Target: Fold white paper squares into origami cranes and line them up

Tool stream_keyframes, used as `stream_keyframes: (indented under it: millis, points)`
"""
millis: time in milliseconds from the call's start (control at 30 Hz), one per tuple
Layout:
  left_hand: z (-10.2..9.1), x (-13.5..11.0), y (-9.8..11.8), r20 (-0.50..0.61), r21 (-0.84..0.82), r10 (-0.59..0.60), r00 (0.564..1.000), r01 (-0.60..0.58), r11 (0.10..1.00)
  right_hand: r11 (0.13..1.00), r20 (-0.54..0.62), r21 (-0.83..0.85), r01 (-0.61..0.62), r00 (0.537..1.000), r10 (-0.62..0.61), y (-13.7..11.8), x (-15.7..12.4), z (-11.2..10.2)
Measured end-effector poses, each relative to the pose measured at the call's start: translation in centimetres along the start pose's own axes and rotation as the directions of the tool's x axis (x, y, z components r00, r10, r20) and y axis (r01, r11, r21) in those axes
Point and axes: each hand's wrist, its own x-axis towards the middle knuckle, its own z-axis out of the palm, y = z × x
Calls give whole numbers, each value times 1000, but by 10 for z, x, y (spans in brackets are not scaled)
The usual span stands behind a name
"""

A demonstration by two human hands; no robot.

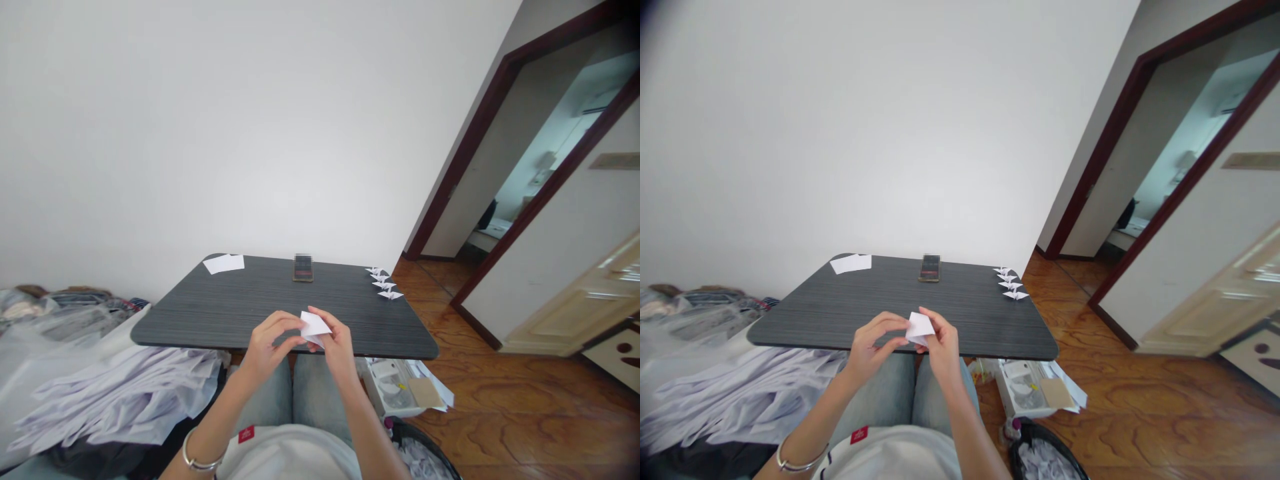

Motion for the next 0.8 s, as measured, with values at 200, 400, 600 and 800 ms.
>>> stream_keyframes:
  millis: [200,400,600,800]
  points:
    - [-6,7,-2,91,-59,-44,995,50,997,999,86,-26,-42,995,44,1,2,-2]
    - [-2,9,-2,128,-112,-117,985,131,985,996,111,-84,-22,993,32,-7,-2,2]
    - [6,8,-1,122,-211,-216,969,238,948,984,76,-175,21,997,-7,-7,-4,3]
    - [14,6,-1,109,-315,-404,908,417,852,986,12,-164,21,1000,-19,1,-2,3]
